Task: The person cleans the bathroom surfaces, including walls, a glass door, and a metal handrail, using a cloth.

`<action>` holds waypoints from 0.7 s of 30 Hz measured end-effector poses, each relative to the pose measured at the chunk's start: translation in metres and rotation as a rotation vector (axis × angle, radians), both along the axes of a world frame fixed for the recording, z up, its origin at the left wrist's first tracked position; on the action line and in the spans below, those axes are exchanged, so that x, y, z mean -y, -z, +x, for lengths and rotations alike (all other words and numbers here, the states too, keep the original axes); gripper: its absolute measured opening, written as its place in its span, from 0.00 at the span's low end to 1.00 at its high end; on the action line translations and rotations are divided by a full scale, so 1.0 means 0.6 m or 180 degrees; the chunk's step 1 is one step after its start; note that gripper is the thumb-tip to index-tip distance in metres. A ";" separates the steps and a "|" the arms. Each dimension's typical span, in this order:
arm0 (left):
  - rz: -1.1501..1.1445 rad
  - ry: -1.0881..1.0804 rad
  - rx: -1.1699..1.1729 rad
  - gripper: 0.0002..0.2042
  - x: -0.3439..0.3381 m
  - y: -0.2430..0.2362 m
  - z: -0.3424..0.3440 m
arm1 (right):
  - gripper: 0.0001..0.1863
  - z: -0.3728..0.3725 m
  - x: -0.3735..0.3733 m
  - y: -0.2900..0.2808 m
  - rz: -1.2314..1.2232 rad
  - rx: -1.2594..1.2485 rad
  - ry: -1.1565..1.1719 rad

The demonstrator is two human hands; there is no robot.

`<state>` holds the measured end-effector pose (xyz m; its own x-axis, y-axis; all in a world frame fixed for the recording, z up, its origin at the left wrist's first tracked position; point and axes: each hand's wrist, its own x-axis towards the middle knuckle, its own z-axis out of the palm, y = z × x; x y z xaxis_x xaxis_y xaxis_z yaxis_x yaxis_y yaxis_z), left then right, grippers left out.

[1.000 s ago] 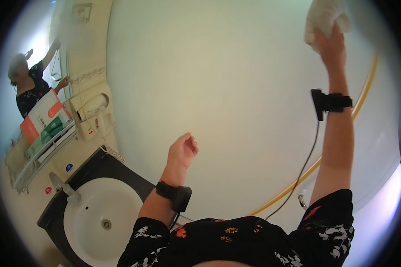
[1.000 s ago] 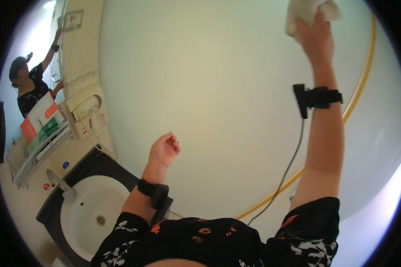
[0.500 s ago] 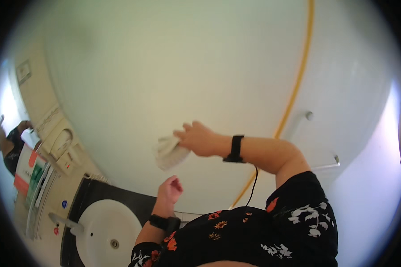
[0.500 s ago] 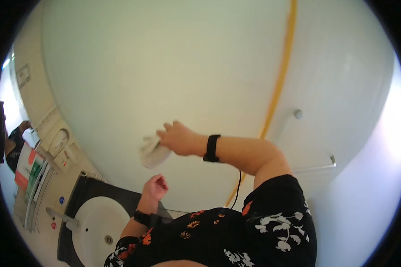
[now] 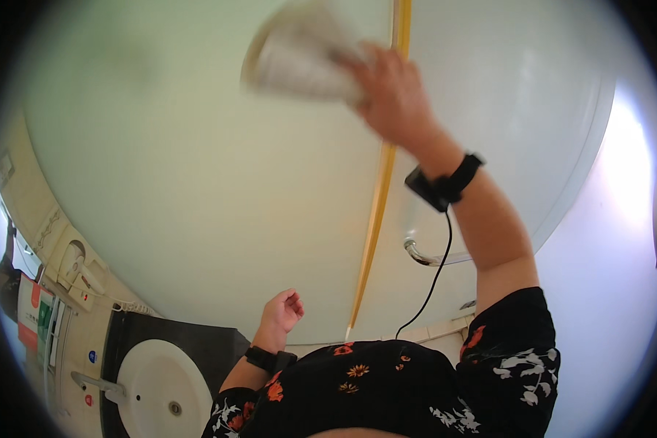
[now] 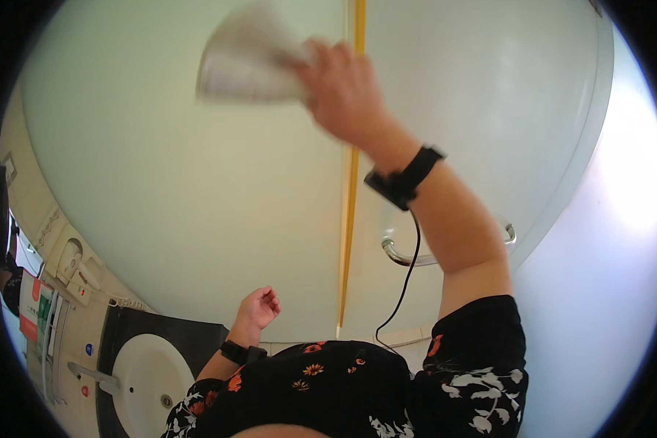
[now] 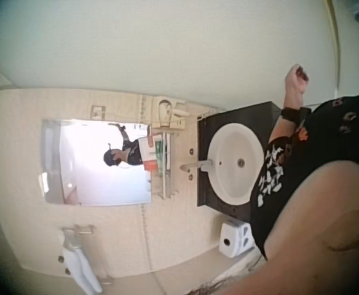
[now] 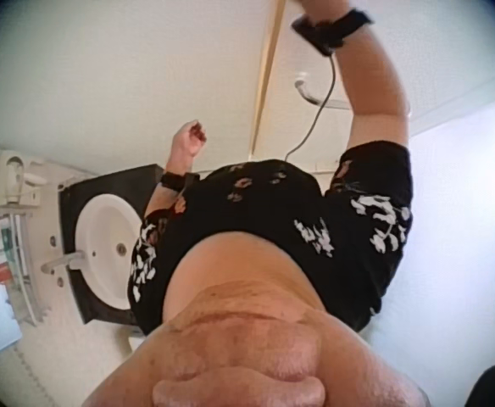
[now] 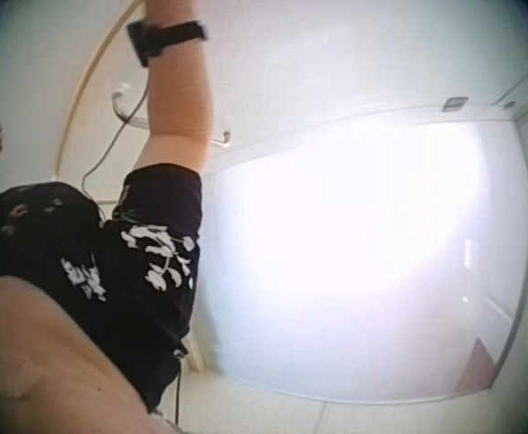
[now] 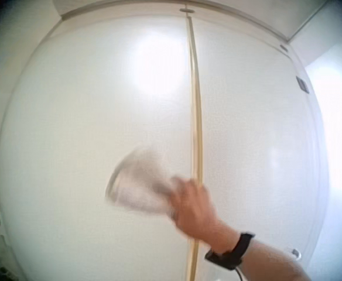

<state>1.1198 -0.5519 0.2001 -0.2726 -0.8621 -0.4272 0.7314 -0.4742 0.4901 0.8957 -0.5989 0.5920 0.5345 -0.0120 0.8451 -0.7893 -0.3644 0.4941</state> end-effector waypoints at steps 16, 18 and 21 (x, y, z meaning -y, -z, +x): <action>0.0104 -0.0339 0.0107 0.04 -0.015 0.025 0.014 | 0.25 -0.034 -0.008 -0.085 0.0009 0.0345 -0.0308; 0.0101 -0.0366 0.0159 0.05 -0.016 0.024 0.011 | 0.29 -0.011 -0.033 -0.132 -0.0030 0.1020 -0.0541; 0.0211 -0.0582 0.0140 0.04 -0.010 0.038 0.009 | 0.32 0.007 -0.002 -0.113 -0.0192 0.1255 -0.0170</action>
